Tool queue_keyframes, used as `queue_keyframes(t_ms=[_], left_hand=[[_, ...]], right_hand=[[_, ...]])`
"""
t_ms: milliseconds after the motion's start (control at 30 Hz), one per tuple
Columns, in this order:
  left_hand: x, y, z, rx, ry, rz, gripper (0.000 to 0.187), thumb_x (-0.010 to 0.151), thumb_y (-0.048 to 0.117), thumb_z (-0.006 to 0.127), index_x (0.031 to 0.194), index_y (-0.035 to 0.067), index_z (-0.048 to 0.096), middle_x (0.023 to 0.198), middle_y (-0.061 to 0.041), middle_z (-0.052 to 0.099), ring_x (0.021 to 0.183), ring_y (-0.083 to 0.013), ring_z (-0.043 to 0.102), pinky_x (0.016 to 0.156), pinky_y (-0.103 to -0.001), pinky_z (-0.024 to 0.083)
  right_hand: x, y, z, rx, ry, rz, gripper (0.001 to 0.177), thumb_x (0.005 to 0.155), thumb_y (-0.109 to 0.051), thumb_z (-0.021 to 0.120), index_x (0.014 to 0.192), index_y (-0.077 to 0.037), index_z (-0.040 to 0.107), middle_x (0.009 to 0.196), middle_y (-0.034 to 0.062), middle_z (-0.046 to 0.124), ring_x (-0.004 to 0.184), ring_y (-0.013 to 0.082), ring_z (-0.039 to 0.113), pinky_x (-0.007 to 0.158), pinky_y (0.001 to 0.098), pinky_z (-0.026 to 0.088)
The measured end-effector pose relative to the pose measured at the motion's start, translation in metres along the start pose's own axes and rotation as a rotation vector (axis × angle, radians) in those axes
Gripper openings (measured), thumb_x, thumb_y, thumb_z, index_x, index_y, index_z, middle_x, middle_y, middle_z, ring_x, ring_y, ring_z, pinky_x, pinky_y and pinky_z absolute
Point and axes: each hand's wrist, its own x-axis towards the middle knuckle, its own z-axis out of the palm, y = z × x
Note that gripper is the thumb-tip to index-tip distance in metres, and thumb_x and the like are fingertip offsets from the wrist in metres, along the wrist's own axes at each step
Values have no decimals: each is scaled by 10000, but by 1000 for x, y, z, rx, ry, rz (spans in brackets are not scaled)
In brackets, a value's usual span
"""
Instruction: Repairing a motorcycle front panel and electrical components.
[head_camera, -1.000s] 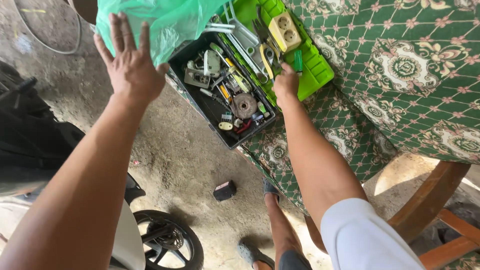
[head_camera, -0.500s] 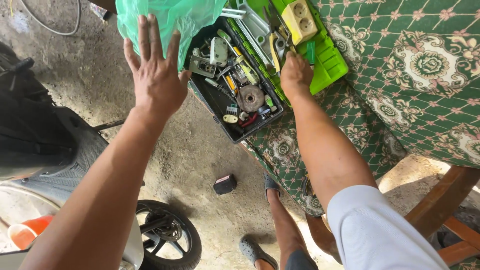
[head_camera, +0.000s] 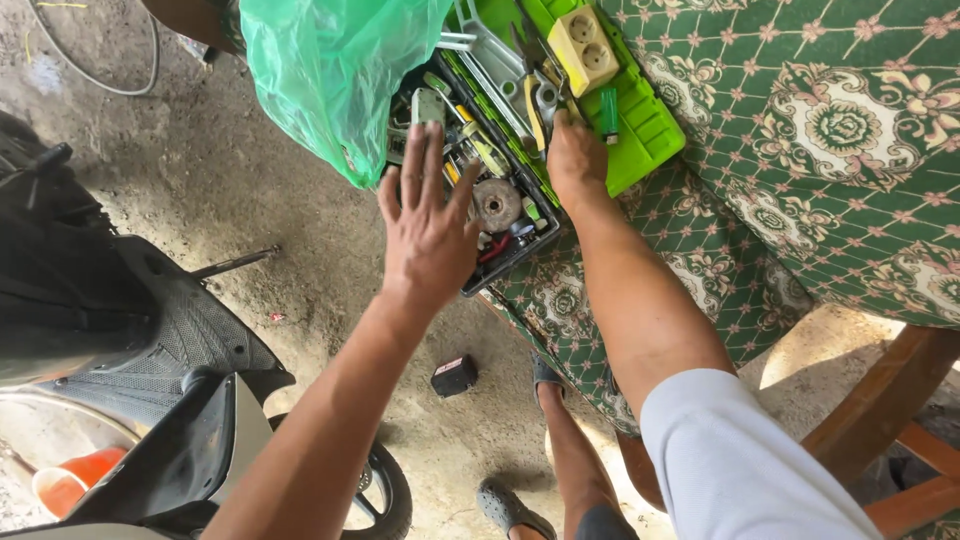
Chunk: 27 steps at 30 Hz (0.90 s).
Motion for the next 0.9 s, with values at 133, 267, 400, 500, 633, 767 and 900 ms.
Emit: queue_keyframes(t_ms=[133, 267, 400, 500, 633, 767, 900], left_hand=[[-8, 8, 8, -108, 15, 10, 680, 848, 222, 774, 1484, 146, 547, 1691, -241, 146, 1588, -381, 91, 1218, -604, 188], [-16, 3, 12, -142, 29, 2, 676, 839, 231, 780, 1468, 128, 553, 1682, -262, 148, 1576, -404, 98, 1199, -606, 194], [-23, 6, 20, -181, 64, 6, 648, 851, 244, 794, 1445, 112, 572, 1683, -274, 167, 1576, -426, 127, 1194, -600, 219], [-33, 10, 19, -219, 87, -10, 652, 840, 245, 809, 1434, 101, 582, 1675, -280, 187, 1571, -436, 152, 1187, -599, 234], [-51, 19, 18, -305, 96, -43, 664, 790, 196, 813, 1410, 98, 597, 1664, -283, 207, 1565, -439, 181, 1179, -591, 245], [-74, 25, 21, -366, 95, -95, 614, 818, 184, 796, 1394, 100, 602, 1648, -287, 247, 1555, -438, 206, 1171, -589, 236], [-90, 28, 39, -664, -117, -416, 528, 917, 241, 726, 1411, 115, 589, 1486, -200, 523, 1376, -321, 476, 1100, -493, 350]], right_hand=[[5, 12, 7, 9, 78, -155, 157, 916, -32, 574, 1065, -22, 624, 1089, 237, 709, 1007, 421, 689, 854, 502, 570], [14, 18, 17, 71, 127, -172, 174, 946, -1, 531, 1092, 5, 627, 1069, 256, 707, 944, 450, 695, 799, 507, 573], [27, 24, 28, -37, 73, -147, 113, 994, -69, 583, 1050, -18, 668, 1006, 253, 731, 941, 443, 710, 806, 516, 579], [29, 24, 20, -68, -12, -112, 95, 946, -70, 638, 1008, -37, 702, 1016, 252, 739, 944, 435, 716, 828, 498, 588], [5, 25, -32, -22, -93, -58, 281, 769, -151, 842, 947, 2, 689, 963, 247, 725, 868, 401, 712, 777, 447, 599], [-46, 33, -83, 525, -422, 293, 137, 879, -21, 711, 967, 30, 620, 886, 197, 737, 791, 292, 757, 704, 401, 662], [-110, 43, -100, 1030, -524, 230, 78, 892, 41, 677, 911, -7, 619, 860, 113, 713, 755, 202, 738, 716, 336, 664]])
